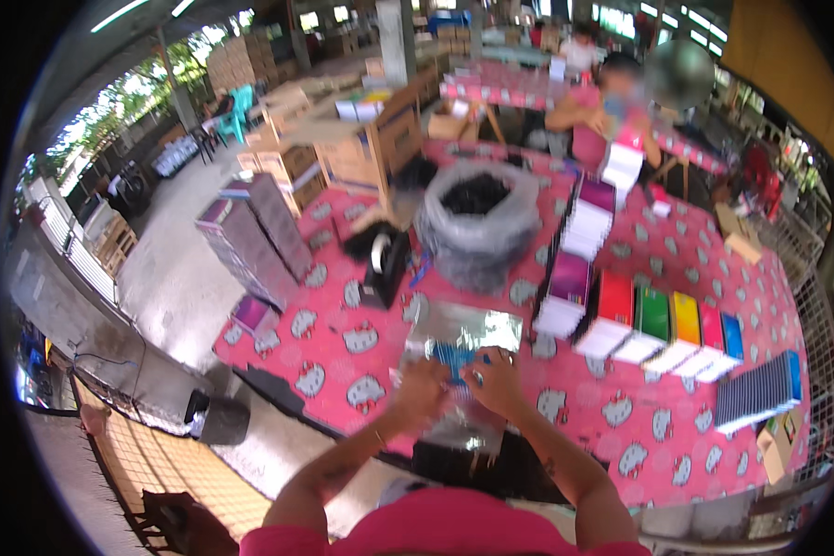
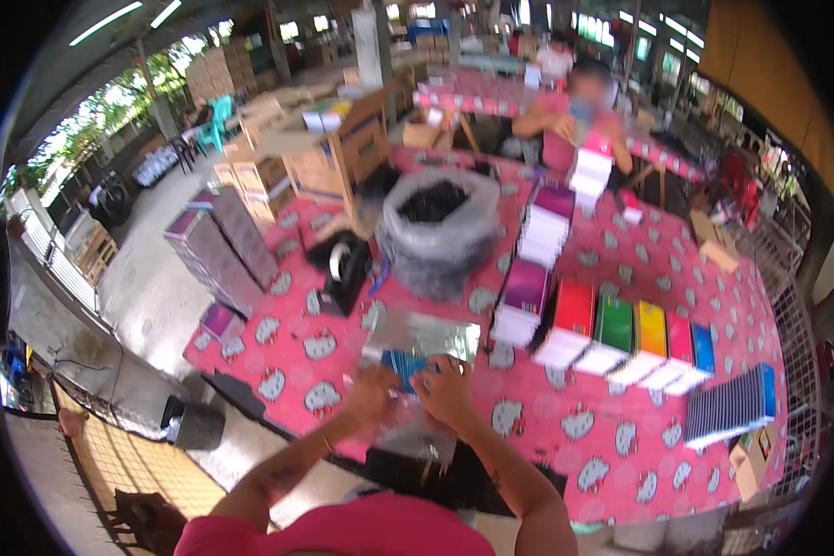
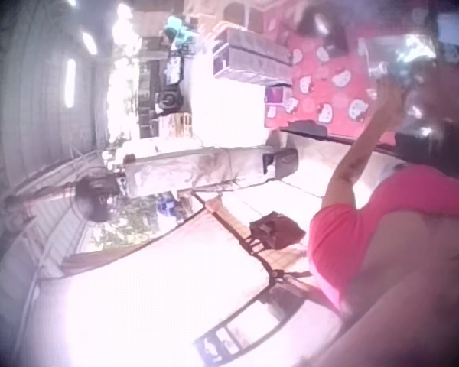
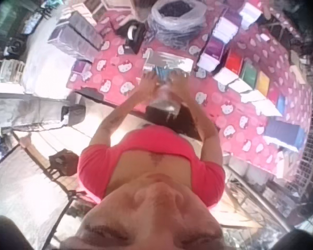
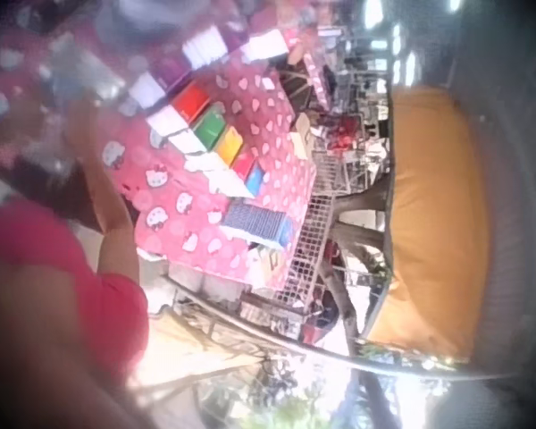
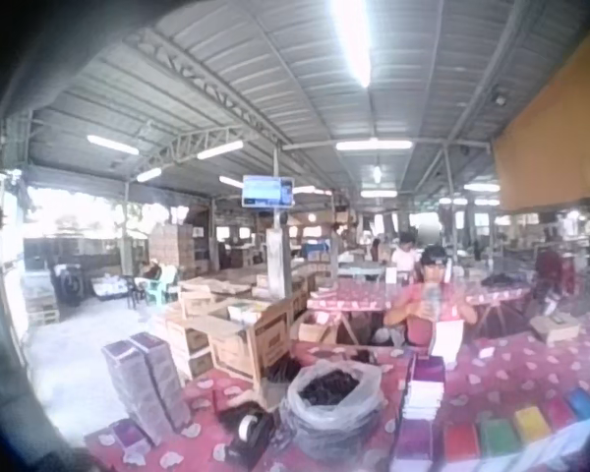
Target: The person places small notebooks into plastic bags, seals the bags with tape from a dispenser, and organizes them by color into stacks on a table.
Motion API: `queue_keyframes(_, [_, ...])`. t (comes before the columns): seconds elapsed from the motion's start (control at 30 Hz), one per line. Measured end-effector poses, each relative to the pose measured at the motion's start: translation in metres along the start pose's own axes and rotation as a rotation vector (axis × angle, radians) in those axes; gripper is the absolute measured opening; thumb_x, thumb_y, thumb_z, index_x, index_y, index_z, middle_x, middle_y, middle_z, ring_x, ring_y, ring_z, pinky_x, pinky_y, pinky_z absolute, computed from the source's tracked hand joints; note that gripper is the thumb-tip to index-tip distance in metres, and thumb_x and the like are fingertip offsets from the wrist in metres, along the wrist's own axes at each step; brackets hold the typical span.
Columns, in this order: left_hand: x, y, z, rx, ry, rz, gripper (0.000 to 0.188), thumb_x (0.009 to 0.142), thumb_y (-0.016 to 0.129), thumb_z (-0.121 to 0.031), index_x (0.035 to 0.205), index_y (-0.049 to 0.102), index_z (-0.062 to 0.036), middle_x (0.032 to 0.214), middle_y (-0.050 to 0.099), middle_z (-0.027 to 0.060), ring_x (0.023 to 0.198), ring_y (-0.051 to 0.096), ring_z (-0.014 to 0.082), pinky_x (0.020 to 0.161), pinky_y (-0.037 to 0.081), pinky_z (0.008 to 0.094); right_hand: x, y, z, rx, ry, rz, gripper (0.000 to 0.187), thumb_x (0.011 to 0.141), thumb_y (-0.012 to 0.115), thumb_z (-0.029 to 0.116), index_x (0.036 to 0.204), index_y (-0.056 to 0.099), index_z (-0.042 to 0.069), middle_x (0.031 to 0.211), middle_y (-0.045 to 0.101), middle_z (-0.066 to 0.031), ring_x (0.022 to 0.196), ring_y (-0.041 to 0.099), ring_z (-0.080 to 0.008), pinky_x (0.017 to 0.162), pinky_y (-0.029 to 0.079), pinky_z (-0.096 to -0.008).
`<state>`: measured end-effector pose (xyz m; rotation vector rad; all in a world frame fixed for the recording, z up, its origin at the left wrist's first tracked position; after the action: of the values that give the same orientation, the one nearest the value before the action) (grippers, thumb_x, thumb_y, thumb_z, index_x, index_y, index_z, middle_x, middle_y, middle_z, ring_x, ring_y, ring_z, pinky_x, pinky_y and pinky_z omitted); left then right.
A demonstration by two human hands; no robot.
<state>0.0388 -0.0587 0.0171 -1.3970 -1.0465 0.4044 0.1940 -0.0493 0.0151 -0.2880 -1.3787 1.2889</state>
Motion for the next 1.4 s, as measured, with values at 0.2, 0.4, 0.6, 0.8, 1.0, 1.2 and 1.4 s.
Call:
queue_keyframes(0.2, [0.007,-0.015,-0.026,-0.215,0.274,-0.194,0.035,0.087,0.065,-0.014,0.121,0.061,-0.0068,0.11,0.065,0.0121,0.102,0.062,0.031,0.085,0.047,0.0437,0.046,0.047,-0.106,0.765,0.55,0.754,0.062,0.094,0.049,0.063,0.13,0.063,0.015,0.102,0.068,-0.0148,0.095,0.067,-0.0291,0.083,0.051,-0.0389])
queue_keyframes(0.4, [-0.007,0.018,0.049,-0.716,-0.387,-0.11,0.038,0.091,0.053,-0.003,0.129,0.054,-0.0025,0.101,0.065,0.0264,0.088,0.065,0.0439,0.073,0.052,0.0487,0.026,0.017,-0.081,0.957,0.777,0.978,0.085,0.091,0.017,0.079,0.147,0.046,0.021,0.112,0.065,-0.0107,0.111,0.063,-0.022,0.086,0.048,-0.0344])
queue_keyframes(0.6, [0.035,-0.007,0.158,-0.29,-0.511,-0.555,0.049,0.086,0.066,-0.015,0.131,0.053,-0.0017,0.125,0.055,0.0297,0.111,0.056,0.0424,0.09,0.046,0.0507,0.04,-0.07,0.022,0.189,-0.262,0.16,0.038,0.083,0.073,0.033,0.117,0.065,0.018,0.128,0.057,-0.006,0.124,0.053,-0.0246,0.107,0.032,-0.0513])
queue_keyframes(0.8, [0.045,0.021,0.31,-1.153,-0.944,-0.179,0.023,0.085,0.073,-0.022,0.094,0.07,-0.0015,0.07,0.062,0.0043,0.049,0.05,0.0114,0.044,0.042,0.0271,0.06,-0.081,0.062,0.135,-0.144,0.145,0.034,0.084,0.07,0.039,0.11,0.067,0.017,0.111,0.065,-0.0007,0.113,0.059,-0.0214,0.106,0.031,-0.0497])
queue_keyframes(1.0, [0.035,0.056,0.246,-1.808,-0.948,-0.389,0.012,0.087,0.071,-0.015,0.09,0.071,-0.0034,0.074,0.067,0.0012,0.055,0.056,0.0079,0.046,0.043,0.0218,0.061,-0.067,0.053,-0.012,-0.022,0.212,0.035,0.086,0.067,0.04,0.113,0.067,0.017,0.104,0.069,-0.0005,0.103,0.063,-0.0191,0.104,0.032,-0.0474])
queue_keyframes(1.2, [-0.001,0.006,0.327,-0.09,-0.631,-0.015,0.023,0.087,0.071,-0.017,0.105,0.072,-0.003,0.079,0.07,0.0046,0.064,0.065,0.0126,0.053,0.052,0.0278,0.071,-0.056,0.082,0.023,-0.067,0.219,0.036,0.083,0.07,0.041,0.11,0.07,0.017,0.105,0.072,-0.0001,0.098,0.066,-0.0197,0.102,0.032,-0.0474])
queue_keyframes(1.4, [0.036,-0.045,0.122,-1.183,-0.157,0.124,0.023,0.091,0.064,-0.001,0.113,0.068,-0.0002,0.091,0.069,0.0049,0.083,0.064,0.0095,0.071,0.051,0.0262,0.072,-0.059,0.074,-0.042,-0.006,0.246,0.04,0.081,0.07,0.042,0.11,0.069,0.015,0.099,0.071,-0.0033,0.096,0.065,-0.0209,0.1,0.033,-0.0483])
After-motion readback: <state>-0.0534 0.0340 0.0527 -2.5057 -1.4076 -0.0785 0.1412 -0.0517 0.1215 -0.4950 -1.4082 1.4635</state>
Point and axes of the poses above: each hand's wrist, its own x-axis towards the middle knuckle, its own y-axis out of the palm, z = x × y, the point moved 6 cm from there along x, towards the middle knuckle
